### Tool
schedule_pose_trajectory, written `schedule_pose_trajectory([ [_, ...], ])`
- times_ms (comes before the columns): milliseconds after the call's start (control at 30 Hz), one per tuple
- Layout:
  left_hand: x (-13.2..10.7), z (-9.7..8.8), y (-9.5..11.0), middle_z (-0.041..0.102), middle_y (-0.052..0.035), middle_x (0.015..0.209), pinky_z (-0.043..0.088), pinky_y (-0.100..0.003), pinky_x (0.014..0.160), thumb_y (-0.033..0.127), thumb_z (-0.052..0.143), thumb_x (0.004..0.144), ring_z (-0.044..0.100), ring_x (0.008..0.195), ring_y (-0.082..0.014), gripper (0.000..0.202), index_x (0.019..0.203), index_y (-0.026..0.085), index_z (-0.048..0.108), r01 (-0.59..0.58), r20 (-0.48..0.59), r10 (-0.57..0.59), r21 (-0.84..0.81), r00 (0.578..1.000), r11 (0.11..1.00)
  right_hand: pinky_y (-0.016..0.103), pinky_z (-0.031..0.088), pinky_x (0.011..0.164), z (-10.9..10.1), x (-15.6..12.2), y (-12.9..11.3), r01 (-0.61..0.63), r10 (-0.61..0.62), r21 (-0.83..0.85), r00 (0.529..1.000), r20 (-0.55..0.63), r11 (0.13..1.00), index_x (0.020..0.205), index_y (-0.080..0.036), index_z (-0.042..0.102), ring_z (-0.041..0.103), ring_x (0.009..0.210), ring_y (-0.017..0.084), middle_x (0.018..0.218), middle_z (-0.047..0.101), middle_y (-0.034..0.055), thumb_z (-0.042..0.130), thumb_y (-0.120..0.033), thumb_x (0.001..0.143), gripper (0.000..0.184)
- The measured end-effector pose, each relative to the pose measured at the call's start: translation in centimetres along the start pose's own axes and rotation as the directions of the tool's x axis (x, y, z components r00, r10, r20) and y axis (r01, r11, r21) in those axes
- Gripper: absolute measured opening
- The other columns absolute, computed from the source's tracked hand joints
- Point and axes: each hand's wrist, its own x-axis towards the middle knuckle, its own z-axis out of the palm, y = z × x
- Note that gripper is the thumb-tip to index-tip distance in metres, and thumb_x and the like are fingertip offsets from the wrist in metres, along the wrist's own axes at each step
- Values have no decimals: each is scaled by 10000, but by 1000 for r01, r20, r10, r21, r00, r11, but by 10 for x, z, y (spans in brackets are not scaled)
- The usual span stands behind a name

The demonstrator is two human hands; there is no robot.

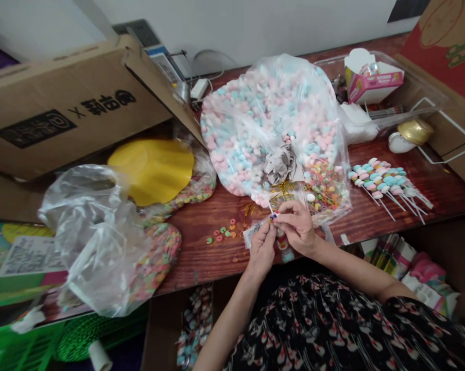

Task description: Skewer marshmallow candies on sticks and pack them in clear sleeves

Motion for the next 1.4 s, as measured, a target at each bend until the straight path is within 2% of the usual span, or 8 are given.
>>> schedule_pose_trajectory([
  [200,2,-1,8,698,-24,852,480,-269,813,443,682,808,615,825,-153,304,941,171,710,164,159,-146,-111,976,980,321,488,801,1,0,10,-246,216,198,963,158,949,799,-184,624,592,814,148,807,642,28,557,-205,859,92],
  [400,4,10,13,657,6,750,488,-221,719,382,751,743,594,695,-103,261,872,167,678,244,196,-196,-262,961,934,344,472,790,-4,4,13,-84,84,59,996,11,995,797,-204,635,567,793,159,754,624,21,540,-206,879,126],
  [533,6,-2,25,591,21,595,462,-218,491,411,726,746,545,483,-99,283,782,158,604,412,260,-360,-187,896,892,395,404,901,-34,22,5,169,-125,-248,975,186,954,1099,-269,655,528,1073,211,1137,624,81,529,-185,883,264],
  [733,6,-25,43,598,-27,584,416,-217,381,399,734,720,550,433,-125,299,742,131,603,576,571,-482,18,665,817,436,256,953,-61,40,-7,730,-396,-110,484,780,675,1252,-267,544,419,1233,226,1172,649,39,448,-186,927,349],
  [833,2,-29,40,587,-27,592,376,-206,377,471,701,755,526,437,-116,349,780,142,589,590,647,-499,94,576,802,419,257,910,-53,34,-7,755,-427,-76,447,786,651,970,-174,623,495,1004,205,865,663,43,419,-175,924,209],
  [1133,-4,-39,34,510,1,616,391,-226,588,357,585,821,461,617,-120,285,608,172,550,-123,330,-23,413,944,902,383,255,818,-21,18,-7,519,-82,-390,673,735,761,781,-167,621,472,864,195,773,654,57,487,-102,836,159],
  [1300,-11,-60,32,537,13,546,309,-201,409,438,617,779,436,398,-82,306,669,157,569,412,432,-438,158,788,897,451,219,946,-20,29,-15,723,-359,-154,502,787,674,956,-219,644,492,1005,204,922,680,32,453,-163,928,201],
  [1400,-21,-65,29,571,-12,571,340,-212,421,434,630,782,485,426,-104,297,695,150,613,436,506,-476,206,719,876,434,235,920,-14,23,-10,715,-355,-12,362,862,699,787,-190,630,492,835,169,740,633,9,453,-155,909,218],
])
